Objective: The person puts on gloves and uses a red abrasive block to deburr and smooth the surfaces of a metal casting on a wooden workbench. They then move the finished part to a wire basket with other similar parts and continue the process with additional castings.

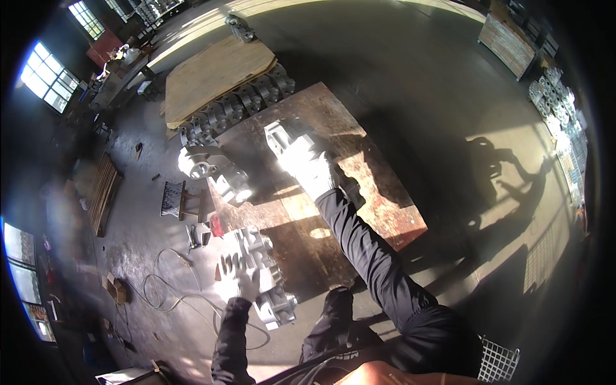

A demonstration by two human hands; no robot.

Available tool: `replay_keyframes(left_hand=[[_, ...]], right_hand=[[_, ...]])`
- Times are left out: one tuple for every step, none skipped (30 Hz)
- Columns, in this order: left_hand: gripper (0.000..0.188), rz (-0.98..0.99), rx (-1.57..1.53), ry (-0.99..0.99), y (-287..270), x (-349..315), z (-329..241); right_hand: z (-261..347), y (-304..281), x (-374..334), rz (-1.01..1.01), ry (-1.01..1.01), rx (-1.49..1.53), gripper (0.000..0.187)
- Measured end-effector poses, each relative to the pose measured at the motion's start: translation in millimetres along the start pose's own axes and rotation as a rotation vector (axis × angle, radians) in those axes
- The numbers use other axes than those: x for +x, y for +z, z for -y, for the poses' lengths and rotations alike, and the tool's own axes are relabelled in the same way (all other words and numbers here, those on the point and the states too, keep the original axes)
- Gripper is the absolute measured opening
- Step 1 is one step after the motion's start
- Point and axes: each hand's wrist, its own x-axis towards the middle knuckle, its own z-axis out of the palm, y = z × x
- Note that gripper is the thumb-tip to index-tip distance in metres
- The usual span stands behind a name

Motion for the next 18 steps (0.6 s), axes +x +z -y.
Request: replay_keyframes(left_hand=[[0.066, 0.056, 0.193, 0.014, 7.3, -13.3, 21.0], [0.064, 0.065, 0.236, -0.047, 18.5, -29.6, 32.9], [0.05, -0.068, 0.314, 0.069, 31.1, -32.8, 43.2], [0.044, -0.097, 0.239, 0.06, 40.8, -36.6, 50.8], [0.038, -0.07, 0.153, 0.035, 46.8, -37.5, 55.5], [0.031, -0.104, 0.118, 0.05, 50.5, -33.7, 59.0], [0.032, -0.119, 0.113, 0.039, 50.0, -33.0, 60.3], [0.032, -0.081, 0.168, 0.036, 48.8, -29.2, 60.7], [0.033, -0.098, 0.201, 0.046, 46.0, -28.3, 60.8], [0.031, -0.259, 0.298, 0.091, 44.8, -27.6, 59.5], [0.03, -0.138, 0.221, 0.041, 42.8, -28.4, 60.5], [0.031, -0.105, 0.2, -0.011, 43.9, -30.6, 59.2], [0.03, -0.114, 0.207, 0.0, 43.6, -31.0, 60.6], [0.029, -0.102, 0.179, -0.004, 46.2, -31.8, 60.9], [0.029, -0.11, 0.156, -0.032, 48.5, -32.0, 62.4], [0.028, -0.082, 0.135, -0.025, 50.8, -31.9, 63.9], [0.029, -0.07, 0.148, -0.012, 53.0, -33.5, 63.9], [0.033, -0.064, 0.124, -0.004, 54.3, -33.2, 65.8]], right_hand=[[-17.1, 20.9, 24.4, 0.015, 0.0, -0.025, 0.035], [-36.3, 39.0, 45.2, 0.018, 0.002, -0.052, 0.034], [-54.9, 53.9, 63.3, 0.016, -0.001, -0.079, 0.033], [-71.7, 67.6, 80.3, 0.011, -0.007, -0.105, 0.033], [-88.3, 78.2, 94.3, -0.085, -0.008, -0.128, 0.032], [-103.4, 87.9, 105.9, -0.008, -0.025, -0.171, 0.031], [-116.2, 96.6, 114.7, -0.013, -0.028, -0.196, 0.03], [-127.4, 104.2, 122.0, -0.019, -0.029, -0.221, 0.029], [-135.2, 109.1, 128.5, -0.034, -0.036, -0.248, 0.029], [-144.2, 115.7, 134.0, -0.036, -0.045, -0.268, 0.028], [-151.2, 121.7, 138.8, -0.026, -0.055, -0.28, 0.027], [-159.9, 127.6, 142.4, -0.027, -0.055, -0.295, 0.026], [-166.4, 131.0, 144.4, -0.038, -0.053, -0.311, 0.025], [-174.0, 139.1, 150.0, -0.046, -0.057, -0.328, 0.025], [-181.3, 142.8, 151.9, -0.051, -0.058, -0.343, 0.024], [-187.5, 149.4, 155.9, -0.053, -0.064, -0.356, 0.023], [-193.4, 152.7, 157.2, -0.049, -0.065, -0.372, 0.022], [-197.8, 157.7, 160.1, -0.048, -0.067, -0.39, 0.022]])
